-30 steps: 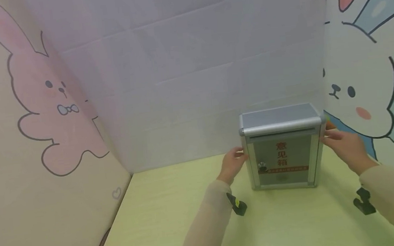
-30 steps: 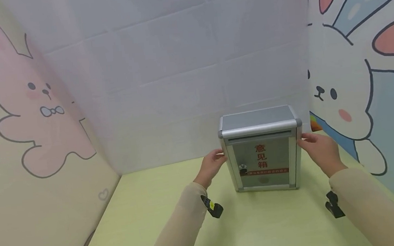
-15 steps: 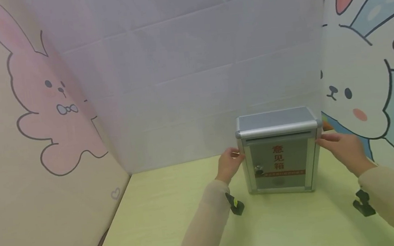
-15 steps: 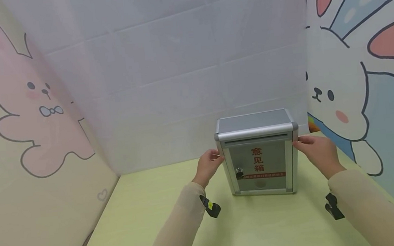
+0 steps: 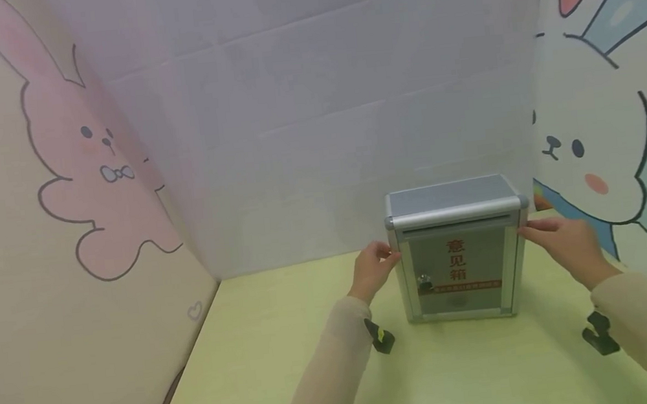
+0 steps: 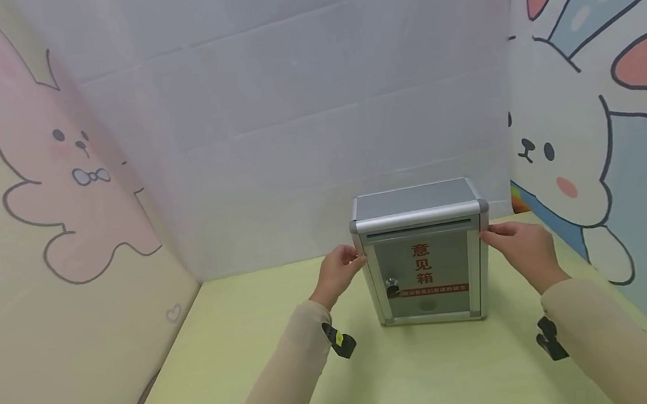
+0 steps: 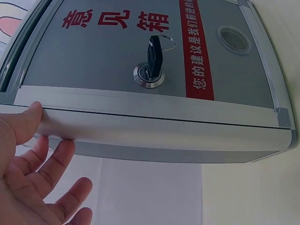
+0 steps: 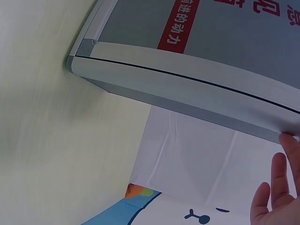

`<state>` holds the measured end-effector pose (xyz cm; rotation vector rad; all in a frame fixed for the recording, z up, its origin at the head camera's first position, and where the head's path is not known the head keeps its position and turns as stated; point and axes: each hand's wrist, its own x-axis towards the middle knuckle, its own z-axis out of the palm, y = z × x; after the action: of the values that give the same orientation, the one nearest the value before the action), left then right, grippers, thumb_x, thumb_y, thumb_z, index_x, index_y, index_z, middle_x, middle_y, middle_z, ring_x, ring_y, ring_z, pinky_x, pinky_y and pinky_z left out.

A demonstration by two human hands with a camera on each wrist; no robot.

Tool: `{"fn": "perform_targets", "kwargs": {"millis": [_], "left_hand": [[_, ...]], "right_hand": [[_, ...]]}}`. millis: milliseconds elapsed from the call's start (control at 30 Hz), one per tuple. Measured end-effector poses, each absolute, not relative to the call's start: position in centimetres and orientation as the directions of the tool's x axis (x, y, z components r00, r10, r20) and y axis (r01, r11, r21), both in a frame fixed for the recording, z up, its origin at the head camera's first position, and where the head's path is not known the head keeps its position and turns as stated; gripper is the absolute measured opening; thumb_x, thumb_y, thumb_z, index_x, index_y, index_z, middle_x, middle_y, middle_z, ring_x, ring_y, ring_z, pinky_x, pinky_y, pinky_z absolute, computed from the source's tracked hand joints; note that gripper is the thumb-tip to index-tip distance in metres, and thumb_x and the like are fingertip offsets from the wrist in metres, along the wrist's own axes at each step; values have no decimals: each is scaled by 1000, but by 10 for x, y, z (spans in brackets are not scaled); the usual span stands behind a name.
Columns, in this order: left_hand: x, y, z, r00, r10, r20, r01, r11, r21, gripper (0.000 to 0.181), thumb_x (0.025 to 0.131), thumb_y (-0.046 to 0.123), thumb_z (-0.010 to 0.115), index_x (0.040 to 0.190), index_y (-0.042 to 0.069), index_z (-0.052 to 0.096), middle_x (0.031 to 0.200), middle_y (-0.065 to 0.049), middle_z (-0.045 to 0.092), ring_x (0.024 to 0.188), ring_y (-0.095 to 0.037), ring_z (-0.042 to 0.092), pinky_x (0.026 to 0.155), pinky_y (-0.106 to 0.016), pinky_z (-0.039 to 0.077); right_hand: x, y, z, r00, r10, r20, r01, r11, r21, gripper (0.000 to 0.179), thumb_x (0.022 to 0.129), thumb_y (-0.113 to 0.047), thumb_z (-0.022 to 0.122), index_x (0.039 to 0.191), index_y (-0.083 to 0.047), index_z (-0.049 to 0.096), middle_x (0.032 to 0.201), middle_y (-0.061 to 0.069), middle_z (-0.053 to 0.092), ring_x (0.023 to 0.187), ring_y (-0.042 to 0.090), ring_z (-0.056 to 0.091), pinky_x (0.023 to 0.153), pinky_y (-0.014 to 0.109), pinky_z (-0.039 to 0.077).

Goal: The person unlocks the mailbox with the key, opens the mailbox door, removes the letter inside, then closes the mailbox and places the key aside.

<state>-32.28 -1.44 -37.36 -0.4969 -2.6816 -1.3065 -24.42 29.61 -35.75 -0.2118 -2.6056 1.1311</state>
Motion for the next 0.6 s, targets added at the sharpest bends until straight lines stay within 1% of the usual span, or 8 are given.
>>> {"fn": "perform_targets", "kwargs": {"millis": [133,233,433,500,600], "left_hand": [[-318,-20,-375,-929,257,267,368,559,743,22,89,21,67,98,1,61,94,-10,66,90,-23,61,81,-33,49],[-315,-24,-376,-919,268,289,393,566,724,20,89,20,67,97,2,61,94,-10,67,91,-25,61,82,-35,48],[-308,-33,-377,-900,287,329,436,585,683,19,90,21,66,93,2,62,92,-10,68,88,-25,62,81,-36,48],[-305,-36,-376,-893,293,342,451,587,672,19,89,20,67,92,2,63,91,-10,69,87,-25,62,81,-36,47],[-301,-42,-374,-878,301,372,478,596,645,19,89,20,68,91,2,64,91,-10,70,87,-26,62,82,-37,47]], "right_hand": [[-241,295,-357,-949,228,215,7,701,-713,54,93,-39,58,114,11,61,116,35,56,95,44,54,62,35,39],[-238,293,-356,-956,209,206,1,703,-711,56,93,-41,58,115,10,61,118,35,55,95,42,53,62,35,39],[-231,290,-353,-966,190,176,8,700,-714,60,92,-44,58,118,10,60,123,36,51,102,47,51,65,39,40],[-230,288,-353,-964,185,188,0,713,-701,58,92,-43,59,116,10,61,120,35,53,102,48,52,65,38,41],[-227,284,-353,-962,176,208,-15,728,-685,56,91,-42,60,114,10,63,116,34,57,102,50,53,65,43,44]]}}
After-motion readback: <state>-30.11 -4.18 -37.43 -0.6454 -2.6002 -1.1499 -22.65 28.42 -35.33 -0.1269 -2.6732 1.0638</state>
